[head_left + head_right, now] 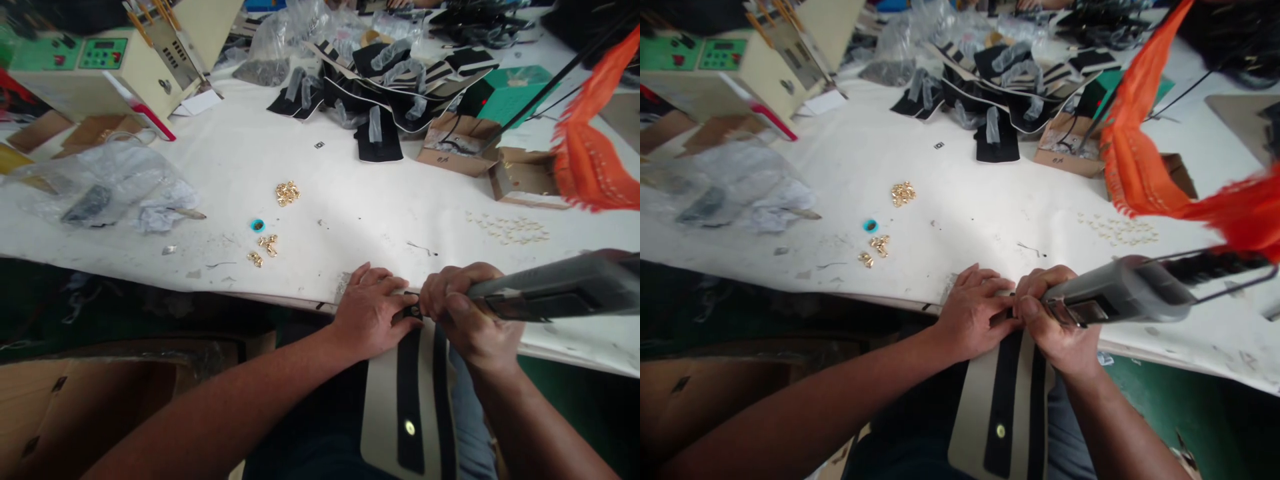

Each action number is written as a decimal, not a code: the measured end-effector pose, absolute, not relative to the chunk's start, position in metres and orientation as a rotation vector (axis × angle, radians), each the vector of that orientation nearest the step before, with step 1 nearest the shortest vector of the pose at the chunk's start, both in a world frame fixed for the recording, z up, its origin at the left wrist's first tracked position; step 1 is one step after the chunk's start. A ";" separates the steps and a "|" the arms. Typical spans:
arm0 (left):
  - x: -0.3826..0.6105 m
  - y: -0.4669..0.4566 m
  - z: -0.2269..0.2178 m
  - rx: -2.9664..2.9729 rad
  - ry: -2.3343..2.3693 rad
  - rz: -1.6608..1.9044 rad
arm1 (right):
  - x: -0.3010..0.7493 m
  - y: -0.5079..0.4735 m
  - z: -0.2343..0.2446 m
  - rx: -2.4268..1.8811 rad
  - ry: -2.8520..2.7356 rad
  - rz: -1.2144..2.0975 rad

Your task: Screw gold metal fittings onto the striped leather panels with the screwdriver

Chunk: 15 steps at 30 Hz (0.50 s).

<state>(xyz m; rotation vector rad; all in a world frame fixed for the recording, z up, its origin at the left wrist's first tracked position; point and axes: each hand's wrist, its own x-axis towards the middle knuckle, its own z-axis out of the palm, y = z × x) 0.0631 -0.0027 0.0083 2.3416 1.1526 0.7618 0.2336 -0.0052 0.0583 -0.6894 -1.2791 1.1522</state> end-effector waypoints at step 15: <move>0.065 -0.003 0.005 2.343 1.160 0.810 | 0.230 -0.003 0.053 -0.809 -1.213 1.031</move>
